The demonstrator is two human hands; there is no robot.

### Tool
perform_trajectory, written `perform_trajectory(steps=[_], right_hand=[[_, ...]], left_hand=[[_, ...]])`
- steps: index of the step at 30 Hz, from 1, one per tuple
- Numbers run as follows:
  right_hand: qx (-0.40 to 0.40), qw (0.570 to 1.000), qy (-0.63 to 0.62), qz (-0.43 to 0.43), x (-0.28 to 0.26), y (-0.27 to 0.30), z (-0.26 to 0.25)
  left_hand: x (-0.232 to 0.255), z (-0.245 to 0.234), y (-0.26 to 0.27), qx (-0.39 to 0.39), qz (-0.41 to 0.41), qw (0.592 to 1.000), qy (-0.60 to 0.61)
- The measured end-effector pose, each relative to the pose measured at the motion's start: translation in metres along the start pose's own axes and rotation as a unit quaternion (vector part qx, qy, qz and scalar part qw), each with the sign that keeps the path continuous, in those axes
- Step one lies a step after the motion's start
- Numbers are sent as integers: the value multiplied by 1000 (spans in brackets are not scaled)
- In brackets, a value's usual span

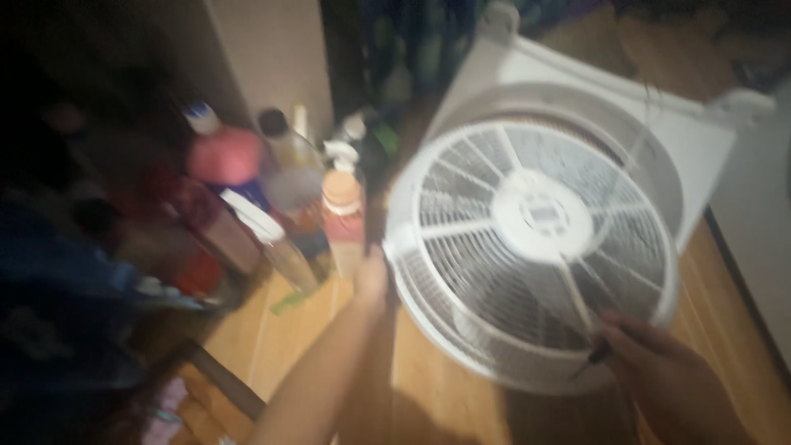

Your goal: The person uses a screwdriver to loosen and remove screws from the front grille of a white electric fan. They repeatedly attempt to detach the grille by hand, rotating and pulling it, but the fan remains partially disassembled by the end of the clip.

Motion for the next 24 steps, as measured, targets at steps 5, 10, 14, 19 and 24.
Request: perform_trajectory(steps=[5,10,14,19,24], right_hand=[[64,997,26,38,-5,4,7],[45,995,73,48,-12,26,27],[1,997,68,28,4,41,35],[-70,969,215,-101,38,46,43],[-113,963,208,-127,53,55,56]], left_hand=[[-35,-9,36,-52,28,993,106],[-74,-23,101,31,-45,991,-125],[-84,-18,148,-67,-141,970,-187],[-84,-16,182,-179,-148,923,-307],[-78,-20,152,-126,-151,908,-369]])
Point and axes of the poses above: each hand's wrist, its own y-axis away from the middle knuckle, its own z-axis out of the palm, x = y × z, the point moved 1 cm from there along -y, towards the middle knuckle, and after that the axes turned 10 degrees about -y, right-handed, at the moved point
